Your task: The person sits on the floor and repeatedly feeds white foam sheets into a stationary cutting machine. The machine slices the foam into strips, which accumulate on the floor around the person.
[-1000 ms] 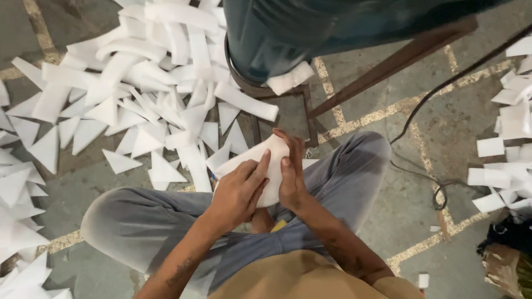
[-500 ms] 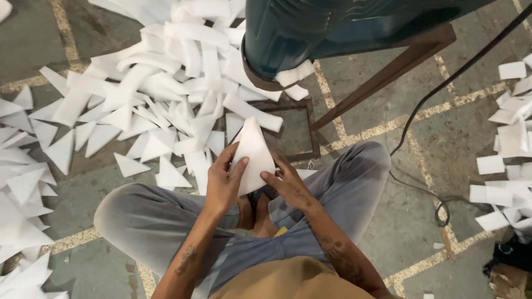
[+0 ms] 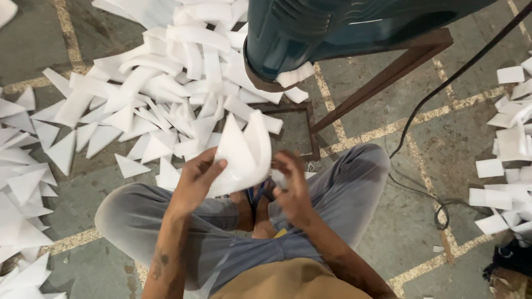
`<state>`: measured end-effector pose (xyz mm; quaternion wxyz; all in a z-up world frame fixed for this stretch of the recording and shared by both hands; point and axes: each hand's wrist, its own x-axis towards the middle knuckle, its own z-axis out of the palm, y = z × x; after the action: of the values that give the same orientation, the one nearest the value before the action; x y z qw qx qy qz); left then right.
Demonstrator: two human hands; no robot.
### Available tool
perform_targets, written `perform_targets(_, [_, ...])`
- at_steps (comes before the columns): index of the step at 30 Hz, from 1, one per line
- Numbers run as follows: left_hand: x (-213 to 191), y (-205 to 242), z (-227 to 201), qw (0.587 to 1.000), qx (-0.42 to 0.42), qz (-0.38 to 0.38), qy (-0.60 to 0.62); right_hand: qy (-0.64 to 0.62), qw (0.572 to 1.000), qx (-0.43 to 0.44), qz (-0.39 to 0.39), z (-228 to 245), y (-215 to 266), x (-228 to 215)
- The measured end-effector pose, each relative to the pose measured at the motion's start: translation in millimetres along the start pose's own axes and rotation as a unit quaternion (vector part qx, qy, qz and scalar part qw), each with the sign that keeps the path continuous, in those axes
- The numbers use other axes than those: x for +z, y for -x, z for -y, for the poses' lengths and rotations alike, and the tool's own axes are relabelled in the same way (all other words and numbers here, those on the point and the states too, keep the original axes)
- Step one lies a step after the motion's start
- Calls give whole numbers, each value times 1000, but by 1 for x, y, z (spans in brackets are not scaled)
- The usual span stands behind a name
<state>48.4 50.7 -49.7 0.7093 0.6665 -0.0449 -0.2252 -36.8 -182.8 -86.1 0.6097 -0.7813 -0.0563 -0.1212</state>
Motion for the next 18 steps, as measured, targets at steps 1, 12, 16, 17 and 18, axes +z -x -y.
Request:
perform_targets(1, [2,3,-4,999,-19,18,-30,-80,995,45,-47,-2,-3,-2])
perform_targets(12, [53,28,-45,975,101,98,-171,-107,987,65,-102,-9,-6,-1])
perform_targets(16, [56,28,-50,959,127,109,-228,-117,985,58,-109,2,-3,0])
perform_targets(17, [56,28,-51,960,121,113,-226,-89,989,50,-111,5,-4,-1])
perform_targets(18, [56,28,-52,960,116,117,-224,-60,991,42,-113,8,-4,-1])
